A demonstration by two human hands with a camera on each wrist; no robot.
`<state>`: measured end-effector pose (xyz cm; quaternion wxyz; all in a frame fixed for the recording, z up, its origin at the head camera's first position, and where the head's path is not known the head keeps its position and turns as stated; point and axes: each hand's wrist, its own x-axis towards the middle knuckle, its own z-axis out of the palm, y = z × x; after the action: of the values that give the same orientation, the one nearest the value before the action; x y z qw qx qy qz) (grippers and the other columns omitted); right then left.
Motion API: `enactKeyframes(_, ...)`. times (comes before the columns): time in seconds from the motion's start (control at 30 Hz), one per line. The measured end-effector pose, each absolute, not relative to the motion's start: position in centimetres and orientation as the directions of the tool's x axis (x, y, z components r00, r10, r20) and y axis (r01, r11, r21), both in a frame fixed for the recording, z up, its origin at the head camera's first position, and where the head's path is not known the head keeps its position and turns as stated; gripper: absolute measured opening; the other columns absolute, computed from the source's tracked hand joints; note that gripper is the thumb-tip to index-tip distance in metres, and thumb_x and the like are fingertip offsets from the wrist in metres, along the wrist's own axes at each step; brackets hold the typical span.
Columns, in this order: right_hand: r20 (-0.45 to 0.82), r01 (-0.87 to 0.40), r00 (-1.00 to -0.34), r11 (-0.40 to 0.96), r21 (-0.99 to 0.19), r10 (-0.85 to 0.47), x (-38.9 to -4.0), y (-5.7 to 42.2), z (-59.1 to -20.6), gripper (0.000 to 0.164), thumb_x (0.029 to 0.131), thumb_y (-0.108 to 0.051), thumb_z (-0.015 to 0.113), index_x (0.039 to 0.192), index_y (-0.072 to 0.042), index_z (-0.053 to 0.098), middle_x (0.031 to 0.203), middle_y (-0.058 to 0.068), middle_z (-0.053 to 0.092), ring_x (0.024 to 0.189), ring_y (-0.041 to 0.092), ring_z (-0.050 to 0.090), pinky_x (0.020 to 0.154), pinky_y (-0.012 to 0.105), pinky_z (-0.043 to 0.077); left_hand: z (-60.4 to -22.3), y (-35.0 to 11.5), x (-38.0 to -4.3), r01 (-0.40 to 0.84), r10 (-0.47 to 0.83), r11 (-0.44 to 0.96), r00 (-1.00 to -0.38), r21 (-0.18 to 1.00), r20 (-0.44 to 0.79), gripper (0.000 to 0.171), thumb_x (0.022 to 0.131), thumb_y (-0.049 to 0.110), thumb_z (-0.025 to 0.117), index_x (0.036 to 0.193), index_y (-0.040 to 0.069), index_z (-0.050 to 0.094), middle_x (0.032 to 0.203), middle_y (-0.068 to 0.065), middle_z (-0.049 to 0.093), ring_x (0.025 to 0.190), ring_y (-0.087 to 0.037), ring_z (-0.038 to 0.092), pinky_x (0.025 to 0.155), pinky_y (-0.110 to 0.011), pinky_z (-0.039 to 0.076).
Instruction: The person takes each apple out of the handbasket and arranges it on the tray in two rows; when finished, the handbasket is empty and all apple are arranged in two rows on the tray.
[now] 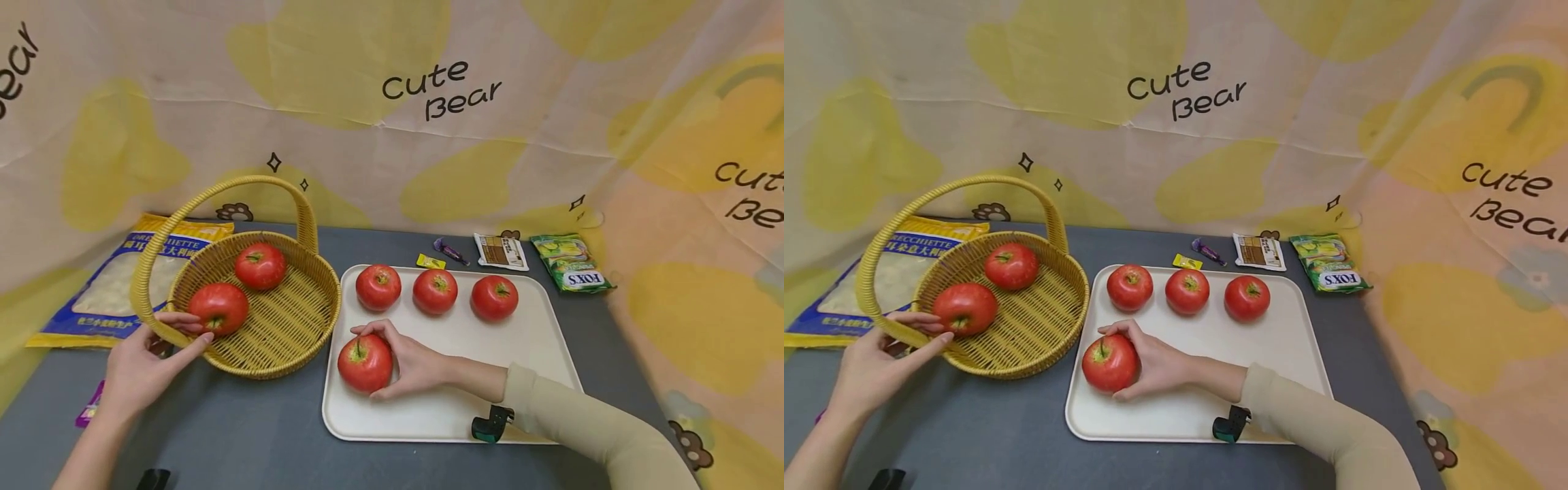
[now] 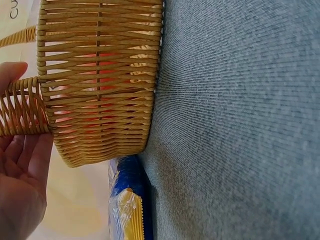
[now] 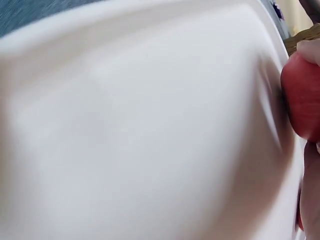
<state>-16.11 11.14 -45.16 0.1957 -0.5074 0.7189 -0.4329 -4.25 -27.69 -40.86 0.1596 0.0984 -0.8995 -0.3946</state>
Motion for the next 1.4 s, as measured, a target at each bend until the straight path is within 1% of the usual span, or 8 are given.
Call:
enactKeyframes(0.13,0.141,-0.582,-0.406,0.136,-0.802,-0.903,-16.1,11.8,-45.4,0.092,0.073,-0.015,0.086,0.14,-0.009,0.024,0.146,0.01,0.04,0.133,0.015,0.041,0.105,0.034,0.041,-40.8,-27.8,-4.2,-0.062,-0.312,0.666,-0.928,0.743,0.202,0.038,0.081,0.03,0.081,0.111,0.014,0.065,0.089,0.019,0.065,0.083,0.01,0.053,0.069,-0.008,0.041)
enactKeyframes(0.23,0.104,-0.581,-0.415,0.175,-0.795,-0.904,-16.1,12.3,-45.5,0.097,0.074,-0.021,0.087,0.146,-0.012,0.022,0.144,0.003,0.042,0.131,0.013,0.042,0.103,0.033,0.042,-40.8,-27.8,-4.2,-0.058,-0.309,0.668,-0.928,0.742,0.206,0.038,0.081,0.031,0.081,0.111,0.014,0.064,0.089,0.02,0.064,0.083,0.01,0.053,0.069,-0.008,0.041)
enactKeyframes(0.47,0.07,-0.585,-0.407,0.201,-0.786,-0.911,-16.0,13.0,-45.4,0.092,0.078,-0.034,0.083,0.148,-0.018,0.025,0.141,-0.006,0.044,0.13,0.01,0.042,0.104,0.032,0.041,-41.2,-27.4,-4.2,-0.014,-0.292,0.652,-0.928,0.758,0.234,0.038,0.082,0.025,0.081,0.113,0.013,0.064,0.09,0.017,0.066,0.084,0.009,0.054,0.071,-0.007,0.041)
enactKeyframes(0.8,0.073,-0.585,-0.396,0.191,-0.788,-0.915,-16.2,13.1,-44.6,0.089,0.078,-0.034,0.083,0.147,-0.016,0.029,0.141,-0.005,0.044,0.127,0.01,0.044,0.101,0.03,0.044,-40.8,-27.6,-3.9,-0.005,-0.267,0.647,-0.938,0.763,0.22,0.041,0.083,0.025,0.08,0.118,0.013,0.062,0.095,0.016,0.065,0.087,0.013,0.055,0.074,-0.003,0.04)
enactKeyframes(0.93,0.066,-0.572,-0.408,0.199,-0.796,-0.91,-16.4,13.2,-44.1,0.085,0.079,-0.035,0.081,0.146,-0.016,0.032,0.14,-0.005,0.045,0.124,0.011,0.047,0.1,0.03,0.045,-40.1,-27.6,-3.8,0.032,-0.28,0.633,-0.922,0.774,0.267,0.041,0.082,0.018,0.081,0.118,0.01,0.064,0.094,0.019,0.065,0.086,0.012,0.057,0.074,-0.003,0.041)
enactKeyframes(1.17,0.115,-0.572,-0.425,0.168,-0.803,-0.898,-17.2,12.9,-42.6,0.072,0.08,-0.022,0.081,0.139,-0.008,0.043,0.14,0.009,0.047,0.128,0.026,0.045,0.099,0.038,0.046,-38.2,-27.7,-3.5,0.037,-0.332,0.617,-0.893,0.786,0.303,0.042,0.079,0.014,0.082,0.116,0.008,0.065,0.094,0.024,0.065,0.089,0.009,0.056,0.072,-0.003,0.043)
enactKeyframes(1.3,0.112,-0.568,-0.439,0.179,-0.804,-0.892,-18.0,12.1,-41.1,0.063,0.082,-0.021,0.079,0.136,-0.013,0.048,0.138,0.002,0.05,0.126,0.024,0.046,0.098,0.042,0.048,-37.9,-28.0,-3.7,0.037,-0.277,0.644,-0.92,0.764,0.278,0.038,0.081,0.018,0.082,0.114,0.01,0.065,0.096,0.025,0.065,0.088,0.012,0.055,0.07,-0.003,0.044)
enactKeyframes(1.4,0.111,-0.579,-0.436,0.184,-0.795,-0.893,-18.6,10.8,-39.8,0.056,0.085,-0.023,0.076,0.135,-0.016,0.051,0.134,-0.003,0.052,0.12,0.019,0.049,0.096,0.041,0.048,-38.4,-28.1,-3.8,0.014,-0.227,0.675,-0.947,0.738,0.225,0.036,0.082,0.025,0.081,0.112,0.013,0.064,0.094,0.021,0.067,0.085,0.015,0.054,0.067,-0.005,0.045)
